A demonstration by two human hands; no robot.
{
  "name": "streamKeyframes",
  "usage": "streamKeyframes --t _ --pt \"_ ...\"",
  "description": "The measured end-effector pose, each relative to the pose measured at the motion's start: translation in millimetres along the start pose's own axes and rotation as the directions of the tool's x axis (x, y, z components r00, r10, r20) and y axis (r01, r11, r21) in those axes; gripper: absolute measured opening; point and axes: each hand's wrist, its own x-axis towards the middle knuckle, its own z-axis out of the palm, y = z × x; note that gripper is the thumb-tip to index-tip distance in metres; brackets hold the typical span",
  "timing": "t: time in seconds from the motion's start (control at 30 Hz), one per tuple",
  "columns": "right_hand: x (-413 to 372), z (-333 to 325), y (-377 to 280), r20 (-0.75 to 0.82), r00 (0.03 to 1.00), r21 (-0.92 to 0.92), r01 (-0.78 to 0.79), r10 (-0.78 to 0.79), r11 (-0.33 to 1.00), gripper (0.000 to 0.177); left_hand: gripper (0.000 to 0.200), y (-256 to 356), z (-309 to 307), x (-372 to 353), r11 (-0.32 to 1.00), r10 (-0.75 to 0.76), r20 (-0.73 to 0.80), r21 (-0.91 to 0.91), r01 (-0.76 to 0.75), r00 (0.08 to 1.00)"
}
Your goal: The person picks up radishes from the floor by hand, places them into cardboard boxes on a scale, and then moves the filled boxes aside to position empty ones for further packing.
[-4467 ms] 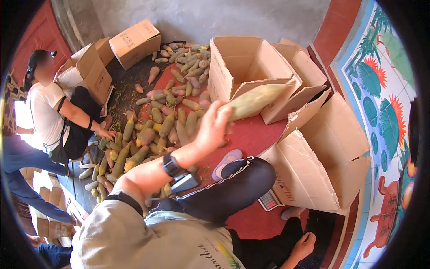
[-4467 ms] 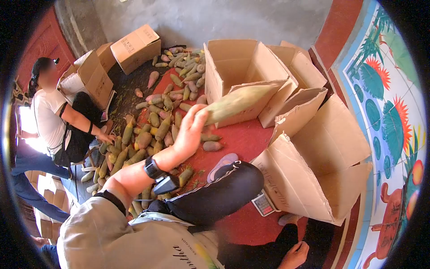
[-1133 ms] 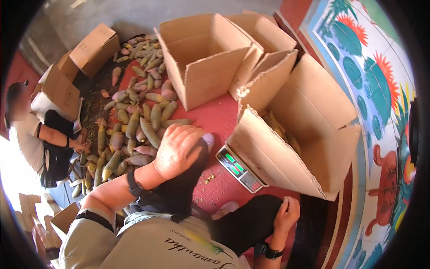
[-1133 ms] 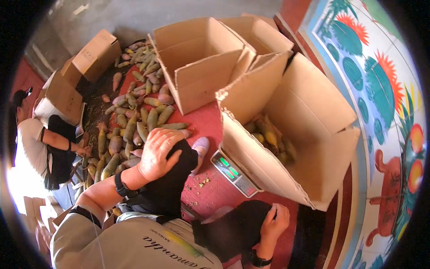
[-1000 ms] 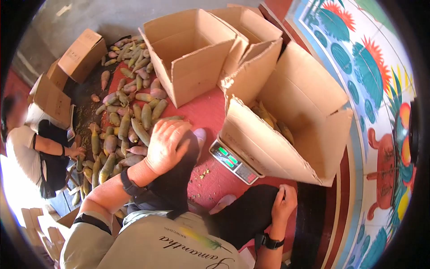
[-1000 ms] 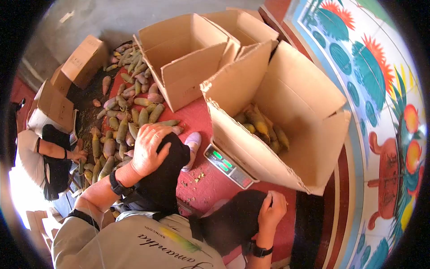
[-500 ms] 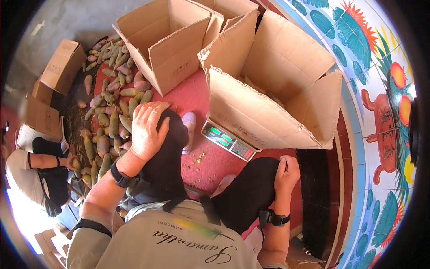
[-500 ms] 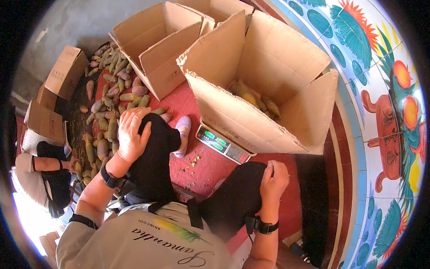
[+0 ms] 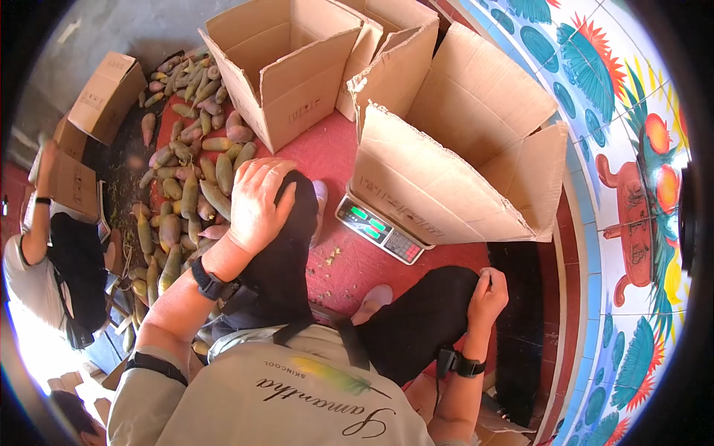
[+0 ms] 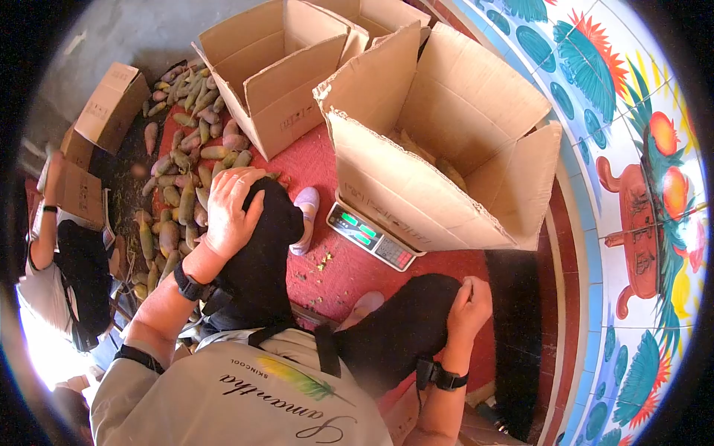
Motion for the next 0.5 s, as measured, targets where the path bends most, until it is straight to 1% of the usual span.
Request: streamKeyframes --t 0.03,0.1,0.33,0.5 --pt "-0.7 -0.8 -0.2 0.000 1.000 0.001 0.003 -0.003 1.000 0.009 0.027 -0.1 0.5 -0.3 1.000 0.001 -0.005 -0.010 -0.001 1.000" --pt "-1.7 -2.2 -0.1 0.003 0.999 -0.002 -0.041 0.041 0.999 0.010 0.027 0.8 0.5 0.3 1.000 0.002 -0.009 -0.002 -0.002 1.000" --pt "-3.0 -0.2 8.6 -0.004 1.000 -0.010 -0.023 0.023 1.000 0.010 0.027 0.8 0.0 0.1 1.000 -0.002 -0.007 -0.005 0.001 1.000" --pt "-2.0 2.3 8.5 -0.022 1.000 0.024 -0.008 0.009 1.000 0.010 0.026 2.0 -0.4 0.2 1.000 0.003 -0.009 0.003 -0.003 1.000"
